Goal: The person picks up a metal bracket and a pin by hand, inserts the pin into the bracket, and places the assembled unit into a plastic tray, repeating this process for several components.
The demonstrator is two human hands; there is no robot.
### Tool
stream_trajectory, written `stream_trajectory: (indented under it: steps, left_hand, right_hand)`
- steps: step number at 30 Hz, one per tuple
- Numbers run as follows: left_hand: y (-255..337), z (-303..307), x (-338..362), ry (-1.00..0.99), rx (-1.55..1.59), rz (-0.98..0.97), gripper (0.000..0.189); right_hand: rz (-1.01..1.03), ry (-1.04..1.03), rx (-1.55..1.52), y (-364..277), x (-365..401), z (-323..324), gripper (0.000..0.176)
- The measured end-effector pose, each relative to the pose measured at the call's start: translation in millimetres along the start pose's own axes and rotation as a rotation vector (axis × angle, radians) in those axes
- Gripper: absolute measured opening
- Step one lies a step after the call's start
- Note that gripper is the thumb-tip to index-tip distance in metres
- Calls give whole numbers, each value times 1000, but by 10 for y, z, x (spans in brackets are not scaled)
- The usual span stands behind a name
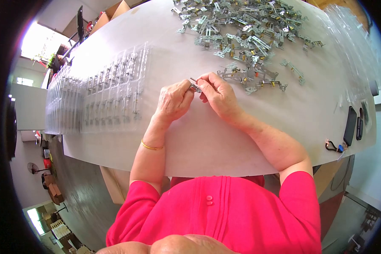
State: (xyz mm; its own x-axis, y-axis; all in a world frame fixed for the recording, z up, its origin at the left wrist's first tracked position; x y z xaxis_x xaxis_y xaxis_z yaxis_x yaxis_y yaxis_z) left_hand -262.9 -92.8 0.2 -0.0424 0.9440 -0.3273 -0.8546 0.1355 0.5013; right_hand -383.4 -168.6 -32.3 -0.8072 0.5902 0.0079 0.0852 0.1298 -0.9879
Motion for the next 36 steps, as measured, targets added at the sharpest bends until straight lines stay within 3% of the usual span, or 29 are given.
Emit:
stream_trajectory:
  steps: [4,6,12,15,25,28,30,34,36]
  left_hand:
    - [43,-49,7,-6,34,-45,12]
    - [105,-47,0,5,23,-86,13]
    - [9,60,13,182,-112,28,10]
    - [47,66,7,193,-148,17,10]
    - [107,170,-19,246,-57,-33,12]
    - [31,187,-3,249,123,-81,17]
    - [-183,-30,31,-76,632,279,23]
    - [-166,-102,44,-181,910,326,28]
    - [-171,-142,52,-229,989,356,31]
  right_hand:
    - [5,9,98,29,-16,8,11]
    - [119,32,3,-9,-22,14,9]
    - [275,99,81,-107,-6,21,11]
    - [132,38,46,-98,9,-8,11]
    - [189,139,88,-152,-20,105,11]
    - [226,169,67,-159,-36,156,11]
    - [236,158,73,-157,-46,169,11]
    - [269,135,60,-154,-64,175,10]
    - [377,191,217,-196,-65,188,9]
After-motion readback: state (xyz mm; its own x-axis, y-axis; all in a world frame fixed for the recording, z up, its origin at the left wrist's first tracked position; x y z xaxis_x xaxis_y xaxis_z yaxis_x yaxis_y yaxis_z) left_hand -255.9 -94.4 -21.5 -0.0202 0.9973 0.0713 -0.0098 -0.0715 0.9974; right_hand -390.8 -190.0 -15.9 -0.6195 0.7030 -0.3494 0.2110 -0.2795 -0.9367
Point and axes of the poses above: each hand's wrist, its own x-axis away from the middle knuckle, its own z-axis out of the back of the hand, y = z × x, the point moved 6 cm from there along -x, towards the middle knuckle, and after that the axes turned 8 degrees about -y, right-handed, at the moved point
